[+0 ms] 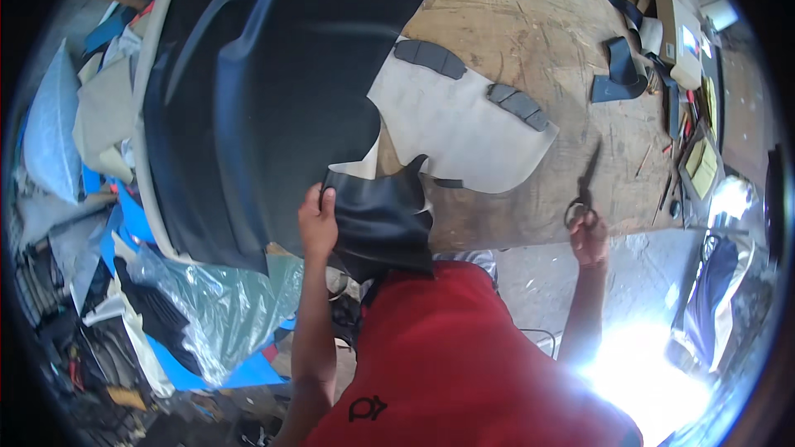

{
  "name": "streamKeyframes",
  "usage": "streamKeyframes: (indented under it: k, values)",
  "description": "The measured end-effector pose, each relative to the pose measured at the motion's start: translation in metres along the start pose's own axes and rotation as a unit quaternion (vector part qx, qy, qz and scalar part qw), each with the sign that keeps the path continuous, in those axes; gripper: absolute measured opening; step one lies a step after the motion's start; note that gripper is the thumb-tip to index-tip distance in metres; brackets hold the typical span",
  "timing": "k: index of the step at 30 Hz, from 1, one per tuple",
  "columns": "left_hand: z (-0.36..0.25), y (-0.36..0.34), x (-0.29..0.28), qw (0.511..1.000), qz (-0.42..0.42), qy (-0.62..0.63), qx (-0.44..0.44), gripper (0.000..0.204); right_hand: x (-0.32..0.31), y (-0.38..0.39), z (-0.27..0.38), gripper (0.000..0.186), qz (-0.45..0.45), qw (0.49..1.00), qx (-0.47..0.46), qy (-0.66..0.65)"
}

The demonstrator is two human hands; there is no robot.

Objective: Cutting and marking upholstery material using patterns and scissors.

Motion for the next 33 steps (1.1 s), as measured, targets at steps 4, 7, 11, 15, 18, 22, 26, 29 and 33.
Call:
streamKeyframes:
  k: [4,7,11,15,18,22,26,29,33]
  values:
    - [0.032,-0.063,-0.044,0.998,0.022,0.020,0.055,0.019,0.149,0.014,-0.144,0.075,0.156,0.977,0.118,-0.079]
    - [0.037,-0.114,-0.064,0.992,0.089,-0.025,0.084,0.018,0.208,0.013,-0.236,0.064,0.098,0.986,0.134,-0.025]
    - [0.033,-0.155,-0.080,0.967,0.149,-0.170,0.116,0.025,0.248,-0.001,-0.311,0.059,0.015,0.988,0.151,0.029]
    - [0.031,-0.176,-0.078,0.942,0.218,-0.226,0.117,0.022,0.261,-0.006,-0.350,0.060,0.007,0.991,0.136,-0.010]
    - [0.012,-0.191,-0.075,0.931,0.225,-0.251,0.140,0.021,0.269,-0.015,-0.367,0.061,-0.012,0.992,0.122,-0.012]
    - [-0.053,-0.210,-0.078,0.936,0.133,-0.226,0.233,0.021,0.279,-0.030,-0.368,0.062,-0.038,0.993,0.102,0.035]
    - [-0.133,-0.226,-0.051,0.893,0.064,-0.095,0.435,0.028,0.283,-0.038,-0.371,0.065,-0.059,0.993,0.098,0.034]
    - [-0.155,-0.240,-0.015,0.849,0.055,-0.099,0.516,0.038,0.283,-0.046,-0.374,0.066,-0.057,0.994,0.082,0.044]
    - [-0.154,-0.252,0.020,0.814,0.059,-0.222,0.533,0.050,0.280,-0.050,-0.374,0.068,-0.065,0.994,0.063,0.058]
Point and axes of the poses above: each hand's wrist, its own y-axis away from the middle knuckle, its own x-axis out of the palm, z = x × y, the point moved 10 cm from there along -y, towards the middle knuckle, and after that the axes turned 10 degrees about -y, right-handed, at the moved point
